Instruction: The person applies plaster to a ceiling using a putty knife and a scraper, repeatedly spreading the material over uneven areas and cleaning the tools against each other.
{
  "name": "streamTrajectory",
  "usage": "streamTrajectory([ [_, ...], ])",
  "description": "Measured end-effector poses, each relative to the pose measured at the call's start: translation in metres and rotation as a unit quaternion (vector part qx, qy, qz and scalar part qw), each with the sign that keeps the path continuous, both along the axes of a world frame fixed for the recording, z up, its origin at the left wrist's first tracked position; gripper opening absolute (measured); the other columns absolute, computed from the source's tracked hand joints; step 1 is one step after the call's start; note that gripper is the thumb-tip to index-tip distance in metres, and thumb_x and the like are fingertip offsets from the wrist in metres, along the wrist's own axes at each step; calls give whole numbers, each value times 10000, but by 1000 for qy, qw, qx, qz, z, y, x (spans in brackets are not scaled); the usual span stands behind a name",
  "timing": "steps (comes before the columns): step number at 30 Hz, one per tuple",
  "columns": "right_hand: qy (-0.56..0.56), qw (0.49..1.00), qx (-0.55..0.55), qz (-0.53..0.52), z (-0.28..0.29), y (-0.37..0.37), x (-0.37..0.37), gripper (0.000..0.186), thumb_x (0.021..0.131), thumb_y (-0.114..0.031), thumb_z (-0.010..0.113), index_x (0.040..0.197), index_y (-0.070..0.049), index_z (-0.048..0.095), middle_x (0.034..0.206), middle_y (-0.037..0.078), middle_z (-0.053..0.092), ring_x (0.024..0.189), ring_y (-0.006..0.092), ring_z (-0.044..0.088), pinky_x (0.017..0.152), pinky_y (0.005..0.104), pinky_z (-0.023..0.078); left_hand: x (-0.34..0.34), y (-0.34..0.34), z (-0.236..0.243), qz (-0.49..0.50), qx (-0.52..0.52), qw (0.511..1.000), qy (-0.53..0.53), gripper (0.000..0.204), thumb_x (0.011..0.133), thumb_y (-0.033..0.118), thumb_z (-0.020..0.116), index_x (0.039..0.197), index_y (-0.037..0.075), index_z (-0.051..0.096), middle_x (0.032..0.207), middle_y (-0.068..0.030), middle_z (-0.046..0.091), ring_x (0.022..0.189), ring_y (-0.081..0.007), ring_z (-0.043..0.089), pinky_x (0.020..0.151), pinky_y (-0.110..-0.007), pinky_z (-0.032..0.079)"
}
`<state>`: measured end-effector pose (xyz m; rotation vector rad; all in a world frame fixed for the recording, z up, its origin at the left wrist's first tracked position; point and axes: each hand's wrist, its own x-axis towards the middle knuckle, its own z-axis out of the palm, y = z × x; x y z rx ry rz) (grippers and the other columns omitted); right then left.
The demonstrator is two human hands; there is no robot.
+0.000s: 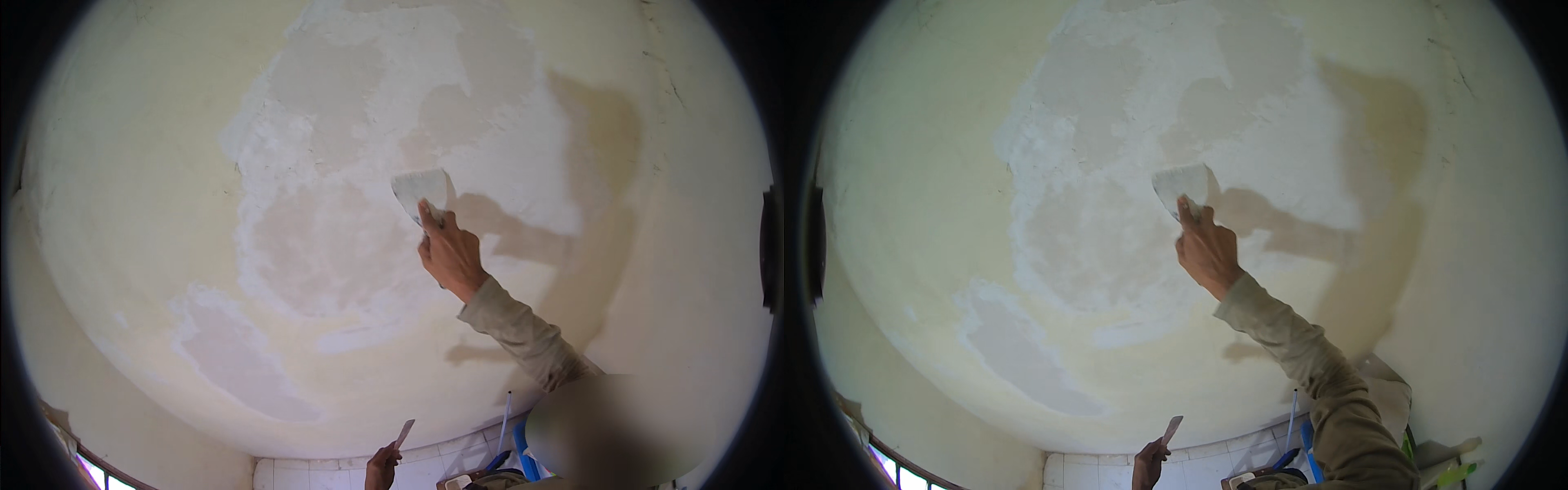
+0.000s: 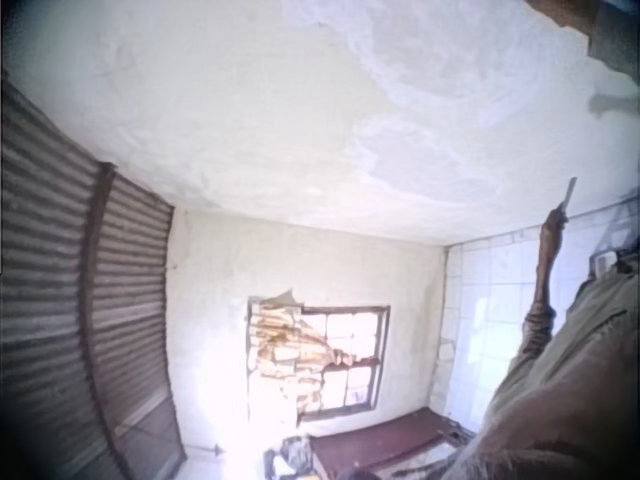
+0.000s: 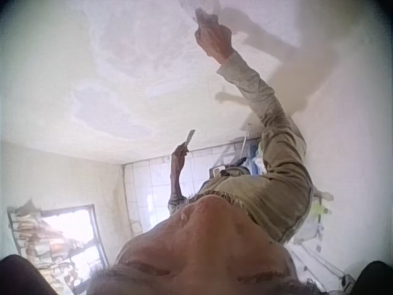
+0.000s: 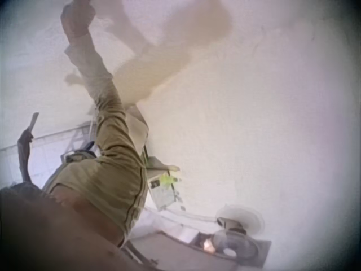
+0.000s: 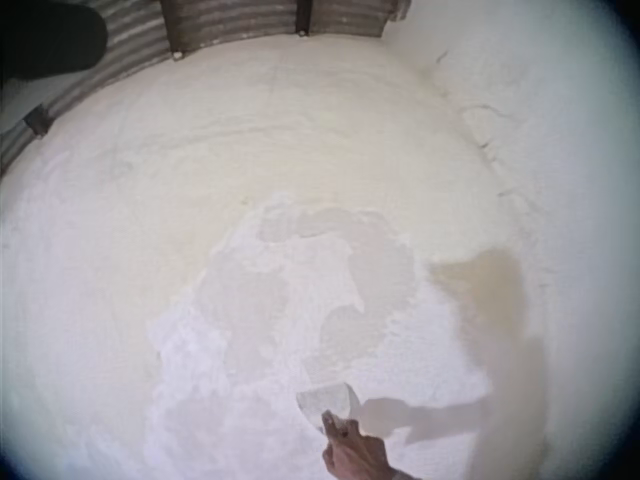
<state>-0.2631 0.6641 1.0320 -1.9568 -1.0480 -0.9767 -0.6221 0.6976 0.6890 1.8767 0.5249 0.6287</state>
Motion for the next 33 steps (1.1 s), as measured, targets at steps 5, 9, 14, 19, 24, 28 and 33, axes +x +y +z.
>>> streamTrajectory([
  [5, -29, 998, -51, -25, 5, -44, 16, 568, 809, -163, 617, 1356, -83, 491, 898, 172, 549, 602, 309, 609, 522, 416, 509, -14, 1, -3, 44, -45, 998, 7, 294, 931, 1, 486, 1199, -2, 607, 838, -81, 636, 707, -164, 563, 643, -282, 483],
  [9, -56, 998, -1, -35, 29, -39, 32, 590, 804, -154, 634, 1376, -129, 491, 853, 114, 536, 609, 284, 585, 521, 409, 491, -4, 12, -11, 33, -61, 998, -6, 272, 948, 41, 490, 1187, -1, 614, 826, -69, 637, 712, -157, 559, 647, -279, 476],
  [14, -98, 993, 24, -54, 22, -21, 52, 571, 799, -157, 633, 1353, -116, 501, 858, 111, 538, 590, 264, 589, 478, 374, 488, 22, 41, 18, 31, -80, 996, -2, 202, 979, 136, 489, 1055, 11, 628, 793, -33, 626, 712, -122, 544, 630, -275, 460],
  [19, -110, 993, 18, -22, 25, 7, 52, 589, 792, -156, 651, 1359, -117, 496, 884, 116, 529, 609, 255, 596, 480, 375, 491, 40, 47, 42, 4, -134, 991, -22, 208, 984, 186, 500, 1026, 26, 624, 791, -30, 623, 700, -108, 540, 617, -265, 449],
  [24, -182, 982, 42, 19, 69, 34, 49, 569, 816, -140, 646, 1360, -104, 485, 906, 123, 507, 603, 242, 597, 459, 361, 490, 52, 15, 66, -23, -118, 992, -44, 214, 985, 210, 509, 1042, 37, 621, 780, -21, 618, 682, -104, 541, 606, -261, 441],
  [28, -194, 981, 24, -18, 79, 45, 52, 571, 826, -125, 632, 1373, -95, 470, 913, 136, 501, 643, 252, 610, 459, 346, 497, 53, -9, 50, -16, -137, 990, -31, 237, 988, 223, 505, 1075, 34, 617, 796, -22, 624, 690, -103, 543, 610, -259, 439],
  [33, -166, 986, -7, -21, 15, 45, 66, 622, 843, -142, 624, 1425, -98, 406, 917, 122, 501, 652, 262, 593, 508, 366, 508, 45, -4, 43, -20, -137, 990, -14, 259, 994, 241, 489, 1075, 30, 615, 804, -28, 630, 685, -104, 542, 603, -256, 435],
])
